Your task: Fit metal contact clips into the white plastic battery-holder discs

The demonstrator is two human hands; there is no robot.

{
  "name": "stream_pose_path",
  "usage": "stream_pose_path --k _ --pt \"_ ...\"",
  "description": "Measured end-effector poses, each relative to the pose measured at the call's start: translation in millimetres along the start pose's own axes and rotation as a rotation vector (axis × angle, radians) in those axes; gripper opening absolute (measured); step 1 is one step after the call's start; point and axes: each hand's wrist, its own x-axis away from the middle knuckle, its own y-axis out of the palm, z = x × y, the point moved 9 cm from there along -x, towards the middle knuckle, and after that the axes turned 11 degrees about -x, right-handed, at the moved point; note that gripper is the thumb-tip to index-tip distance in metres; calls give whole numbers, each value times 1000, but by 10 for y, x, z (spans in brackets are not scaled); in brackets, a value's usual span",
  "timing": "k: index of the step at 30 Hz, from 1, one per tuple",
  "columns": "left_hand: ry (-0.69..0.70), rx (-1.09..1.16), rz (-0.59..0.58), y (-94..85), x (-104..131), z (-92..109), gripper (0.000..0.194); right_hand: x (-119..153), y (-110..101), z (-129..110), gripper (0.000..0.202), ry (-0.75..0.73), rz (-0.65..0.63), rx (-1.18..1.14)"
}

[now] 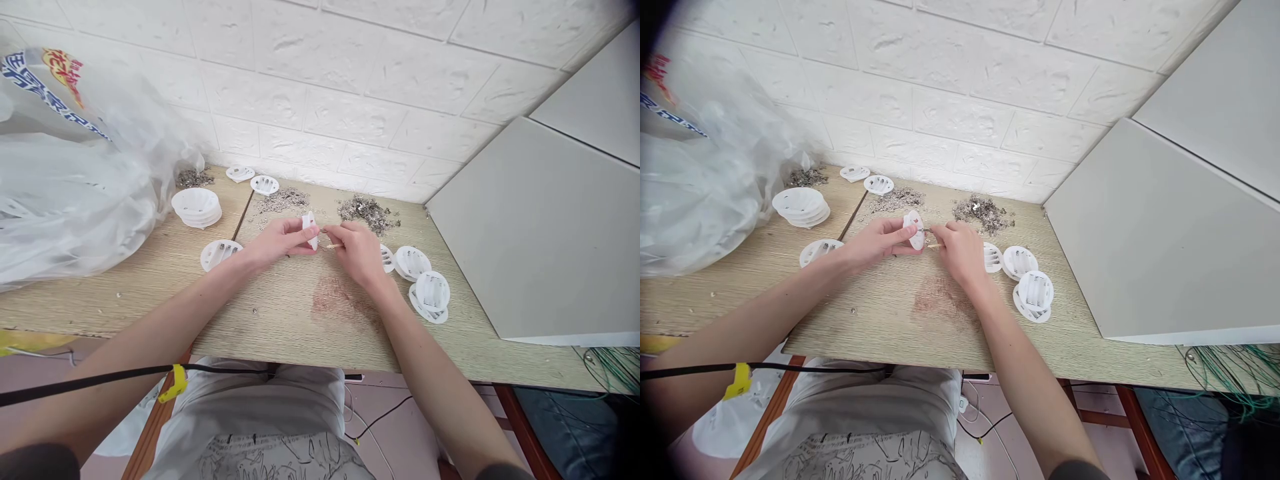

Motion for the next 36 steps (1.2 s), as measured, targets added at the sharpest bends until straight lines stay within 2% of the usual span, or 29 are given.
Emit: stream_pose_path --k 9,15,26,36 --pt "5 -92 -12 -6 -15 -50 39 -3 41 -97 32 -53 -21 156" --pt "9 -109 3 2 -16 -52 42 -1 68 -116 30 -58 -10 182" --pt "12 -1 -10 15 -6 -20 38 -12 76 136 36 73 9 -178" --pt "32 8 -10 6 -4 15 40 -30 50 108 35 84 2 -272"
